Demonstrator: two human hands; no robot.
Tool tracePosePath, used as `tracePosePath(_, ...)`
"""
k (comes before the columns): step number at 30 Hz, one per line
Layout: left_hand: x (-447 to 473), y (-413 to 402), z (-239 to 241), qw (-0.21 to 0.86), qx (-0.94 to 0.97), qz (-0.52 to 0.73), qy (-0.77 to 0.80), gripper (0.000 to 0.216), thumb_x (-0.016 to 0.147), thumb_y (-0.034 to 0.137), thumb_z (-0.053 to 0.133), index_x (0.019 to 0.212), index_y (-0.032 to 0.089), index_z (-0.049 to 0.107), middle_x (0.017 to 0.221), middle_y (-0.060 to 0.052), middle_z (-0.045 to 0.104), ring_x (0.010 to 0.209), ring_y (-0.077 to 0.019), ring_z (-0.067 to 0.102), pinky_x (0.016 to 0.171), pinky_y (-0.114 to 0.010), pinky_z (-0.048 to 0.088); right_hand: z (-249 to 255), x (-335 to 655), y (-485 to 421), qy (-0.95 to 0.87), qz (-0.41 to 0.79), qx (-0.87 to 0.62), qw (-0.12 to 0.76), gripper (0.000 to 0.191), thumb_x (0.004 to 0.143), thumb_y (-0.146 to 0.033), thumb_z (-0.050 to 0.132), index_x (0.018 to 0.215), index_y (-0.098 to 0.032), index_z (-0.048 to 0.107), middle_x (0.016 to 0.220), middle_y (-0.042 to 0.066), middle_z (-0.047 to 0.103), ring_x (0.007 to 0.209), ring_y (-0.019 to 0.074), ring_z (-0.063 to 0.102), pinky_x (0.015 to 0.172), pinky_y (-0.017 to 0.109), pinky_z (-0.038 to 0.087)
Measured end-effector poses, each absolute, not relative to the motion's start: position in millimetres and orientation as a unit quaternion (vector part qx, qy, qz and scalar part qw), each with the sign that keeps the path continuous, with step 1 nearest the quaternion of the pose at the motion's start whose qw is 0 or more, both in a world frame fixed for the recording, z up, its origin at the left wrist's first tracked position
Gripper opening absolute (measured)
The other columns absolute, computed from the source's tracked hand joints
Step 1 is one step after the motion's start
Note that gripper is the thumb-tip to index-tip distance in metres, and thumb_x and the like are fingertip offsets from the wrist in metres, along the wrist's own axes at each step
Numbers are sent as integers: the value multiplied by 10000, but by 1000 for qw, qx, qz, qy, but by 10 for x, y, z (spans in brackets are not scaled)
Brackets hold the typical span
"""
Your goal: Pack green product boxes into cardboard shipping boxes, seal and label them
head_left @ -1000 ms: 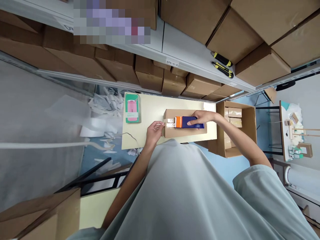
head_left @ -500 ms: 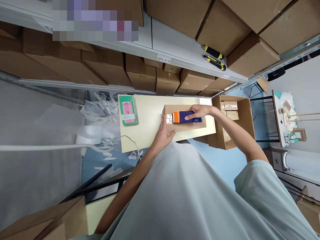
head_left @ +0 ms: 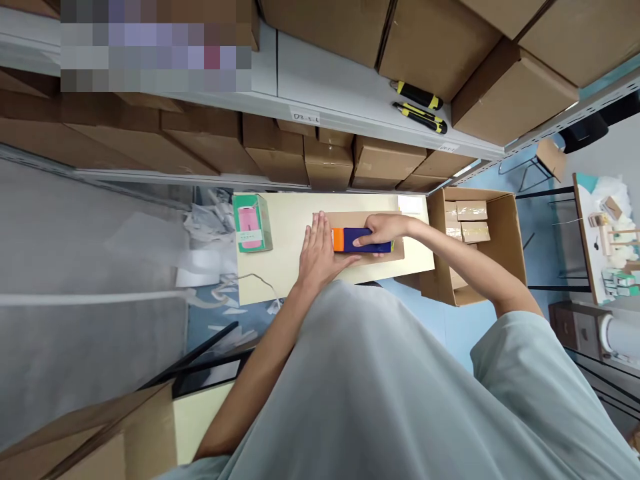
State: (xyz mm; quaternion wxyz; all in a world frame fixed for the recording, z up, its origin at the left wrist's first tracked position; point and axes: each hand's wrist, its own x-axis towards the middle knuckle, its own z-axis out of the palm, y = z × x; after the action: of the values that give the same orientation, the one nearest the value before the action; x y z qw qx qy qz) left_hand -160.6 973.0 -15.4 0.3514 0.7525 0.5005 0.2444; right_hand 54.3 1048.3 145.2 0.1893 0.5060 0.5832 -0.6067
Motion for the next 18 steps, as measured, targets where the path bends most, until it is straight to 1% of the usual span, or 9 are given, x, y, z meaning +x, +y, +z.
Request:
tracePosePath(2,-1599,9739,-151,341,756,235,507,1384,858,894,707,1810,50,160,1861,-305,169,1772,-418,82,1433,-605,51,1457,600,10507,607,-589,494,201,591,947,-696,817,765,-136,769,663,60,797,571,142,678,616,247,527)
tracePosePath(4,-1595,9756,-133,334,760,221,512,1354,876,914,659,1808,56,181,1862,-298,175,1772,-417,91,1430,-609,47,1457,719,10535,619,-580,486,209,613,949,-721,799,769,-135,777,667,68,800,573,150,680,609,257,519)
tracePosePath(7,-1593,9779,-102,328,763,199,521,1364,871,958,603,1807,56,189,1865,-296,155,1771,-427,89,1426,-614,35,1479,1075,10559,611,-589,481,219,668,882,-795,821,754,-141,775,670,78,799,590,172,708,623,274,534)
tracePosePath(12,-1592,9804,-67,314,762,168,541,1429,824,1017,569,1812,61,178,1866,-300,152,1765,-456,92,1422,-628,30,1592,2055,10513,551,-653,478,207,727,789,-877,841,814,-153,778,700,84,811,635,209,759,662,305,583)
tracePosePath(16,-1569,9828,-37,295,771,143,547,1447,822,1033,533,1799,24,184,1859,-318,163,1759,-474,105,1425,-638,42,1588,2722,10450,539,-681,464,175,724,787,-886,831,821,-165,772,710,68,810,645,204,755,660,311,569)
tracePosePath(18,-1549,9833,-21,286,769,134,556,1453,813,1051,510,1797,31,194,1862,-307,174,1758,-475,114,1430,-628,45,1506,2909,10441,538,-694,449,165,710,798,-879,823,827,-172,771,717,55,811,648,196,749,662,308,560)
